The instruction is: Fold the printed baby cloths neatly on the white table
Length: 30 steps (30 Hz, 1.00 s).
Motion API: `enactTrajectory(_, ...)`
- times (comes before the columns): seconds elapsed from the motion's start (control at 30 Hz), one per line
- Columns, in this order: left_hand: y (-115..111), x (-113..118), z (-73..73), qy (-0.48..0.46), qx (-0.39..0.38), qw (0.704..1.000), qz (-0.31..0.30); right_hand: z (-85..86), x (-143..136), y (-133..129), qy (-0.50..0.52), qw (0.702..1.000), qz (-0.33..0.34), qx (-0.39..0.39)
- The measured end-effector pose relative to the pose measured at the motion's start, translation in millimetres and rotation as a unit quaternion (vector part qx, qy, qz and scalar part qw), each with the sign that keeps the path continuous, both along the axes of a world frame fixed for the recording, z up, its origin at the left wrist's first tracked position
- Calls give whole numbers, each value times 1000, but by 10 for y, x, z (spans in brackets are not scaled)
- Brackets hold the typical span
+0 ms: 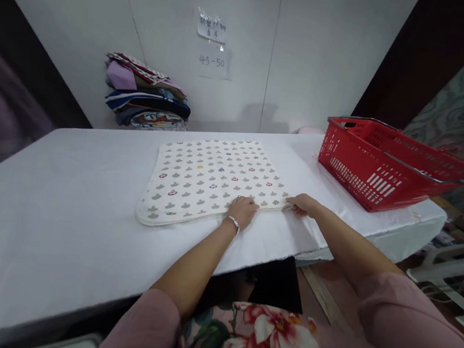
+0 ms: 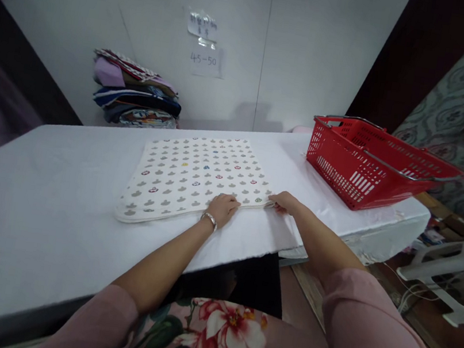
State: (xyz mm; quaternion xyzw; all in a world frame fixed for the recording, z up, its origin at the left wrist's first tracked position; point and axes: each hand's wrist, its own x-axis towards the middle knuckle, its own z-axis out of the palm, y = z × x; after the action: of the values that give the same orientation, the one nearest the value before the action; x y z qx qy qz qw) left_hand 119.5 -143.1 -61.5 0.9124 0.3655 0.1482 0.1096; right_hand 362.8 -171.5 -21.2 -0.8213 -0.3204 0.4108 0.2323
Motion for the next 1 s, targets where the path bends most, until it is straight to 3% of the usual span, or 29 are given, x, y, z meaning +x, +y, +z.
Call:
enactTrajectory(0.37,-11,-9,7,-1,11,1000,6,-67,13,-43,112,992,-35,40)
enactTrajectory(1.0,-21,19,22,24,27,999,3,-99,67,-61,95,994,-28,46)
